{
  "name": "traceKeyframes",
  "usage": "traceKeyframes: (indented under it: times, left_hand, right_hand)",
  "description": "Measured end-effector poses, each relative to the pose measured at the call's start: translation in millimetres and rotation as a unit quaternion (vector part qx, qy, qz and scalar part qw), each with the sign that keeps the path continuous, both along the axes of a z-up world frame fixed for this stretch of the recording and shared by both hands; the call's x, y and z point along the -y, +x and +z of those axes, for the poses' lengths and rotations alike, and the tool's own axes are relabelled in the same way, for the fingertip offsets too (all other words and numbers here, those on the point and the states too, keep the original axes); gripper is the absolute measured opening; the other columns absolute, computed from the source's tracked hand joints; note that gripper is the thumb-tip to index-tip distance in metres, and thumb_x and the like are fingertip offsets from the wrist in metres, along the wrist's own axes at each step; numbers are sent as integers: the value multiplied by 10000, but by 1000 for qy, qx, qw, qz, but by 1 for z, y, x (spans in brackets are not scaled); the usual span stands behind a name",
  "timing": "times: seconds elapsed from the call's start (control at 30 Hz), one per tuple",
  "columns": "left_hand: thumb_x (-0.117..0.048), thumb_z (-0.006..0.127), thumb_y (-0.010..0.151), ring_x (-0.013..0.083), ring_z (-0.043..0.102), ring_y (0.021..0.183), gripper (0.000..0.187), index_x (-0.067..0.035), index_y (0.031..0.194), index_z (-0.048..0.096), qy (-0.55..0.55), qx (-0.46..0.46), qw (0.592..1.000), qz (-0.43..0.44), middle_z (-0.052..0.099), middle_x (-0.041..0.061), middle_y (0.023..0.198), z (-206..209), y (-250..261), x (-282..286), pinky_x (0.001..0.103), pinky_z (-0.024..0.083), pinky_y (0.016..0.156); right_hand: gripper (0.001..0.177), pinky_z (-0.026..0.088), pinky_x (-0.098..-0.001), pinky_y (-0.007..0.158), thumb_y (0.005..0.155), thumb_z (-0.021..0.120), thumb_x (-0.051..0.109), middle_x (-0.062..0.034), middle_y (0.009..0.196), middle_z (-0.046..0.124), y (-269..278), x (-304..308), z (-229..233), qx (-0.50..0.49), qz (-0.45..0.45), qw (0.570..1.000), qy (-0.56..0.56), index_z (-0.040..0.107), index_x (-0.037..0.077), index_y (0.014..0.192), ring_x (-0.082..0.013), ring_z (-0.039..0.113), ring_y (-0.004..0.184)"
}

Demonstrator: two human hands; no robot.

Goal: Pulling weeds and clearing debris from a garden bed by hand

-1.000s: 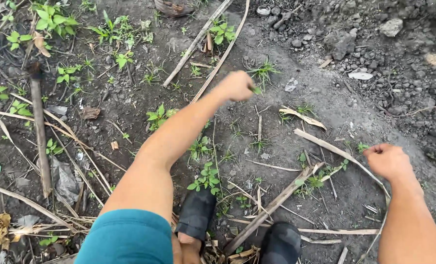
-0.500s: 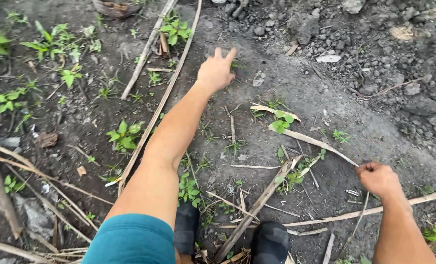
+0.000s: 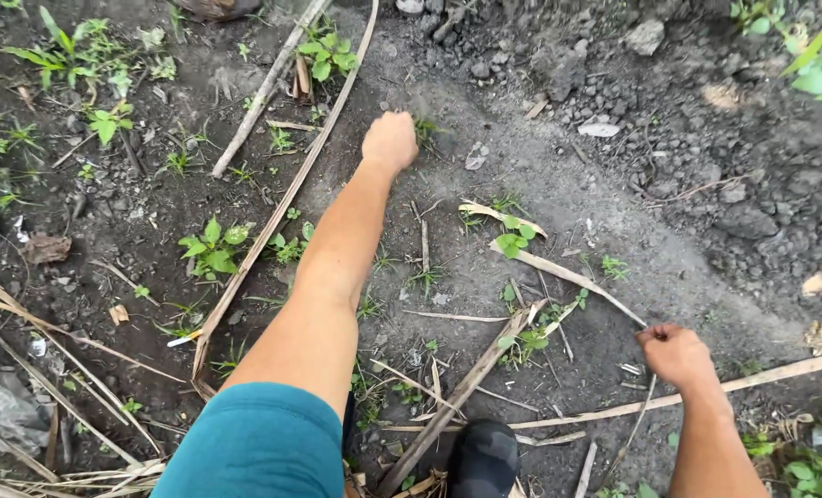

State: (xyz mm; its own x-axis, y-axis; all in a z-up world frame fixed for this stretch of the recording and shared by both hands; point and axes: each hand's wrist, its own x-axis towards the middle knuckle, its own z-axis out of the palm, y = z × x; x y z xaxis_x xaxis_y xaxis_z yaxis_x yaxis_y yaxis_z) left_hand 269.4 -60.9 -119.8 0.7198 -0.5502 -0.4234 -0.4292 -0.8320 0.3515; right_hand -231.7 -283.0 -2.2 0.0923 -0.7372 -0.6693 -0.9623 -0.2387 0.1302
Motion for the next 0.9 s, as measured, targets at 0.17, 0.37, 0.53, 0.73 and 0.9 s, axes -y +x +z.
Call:
traceKeyframes:
  times: [0.17,0.37,0.53,0.73,0.9]
  left_hand:
    - [-226,667,900,460,673,1096,336,-30,1172,675,1,-29,1000,8,686,248,1188,-12,-1,-12,520,550,933]
    - [-228,621,907,449,665,1115,328,-72,1184,700,-21,-28,999,12,696,231,1176,11,-9,0,501,547,960]
    - [-67,444,978,146,644,695,222,-60,878,642,-77,-121,983,-115,642,46,790,67,-44,21,282,646,680]
    - [-400,630,986,174,530,888,330,-81,1038,565,-192,-143,949,-207,585,56,978,142,-106,44,311,487,779]
    - [-5,701,932,89,556,610,124,-33,967,586,-158,-53,983,74,605,18,824,159,-73,22,177,506,410]
  right_hand:
    - [250,503,-410,983,901,654,360,-148,1106,807,-17,-4,-3,20,-2,1000,-9,821,188,975,-386,712,1093]
    - [345,522,-454,1046,987,622,330,-195,1226,774,-26,-27,45,4,-47,999,14,758,105,1211,-353,704,1142]
    - [296,506,-411,964,892,655,330,-208,1062,812,-80,-6,13,10,-30,999,-13,820,115,1010,-394,723,1056]
    - [356,517,-443,1004,904,626,315,-216,1186,796,-72,4,14,0,-16,1000,-10,814,109,1126,-415,714,1129]
    - [522,497,-474,1023,895,597,455,-274,1269,734,-57,1,19,4,28,999,-31,775,83,1216,-484,660,1196]
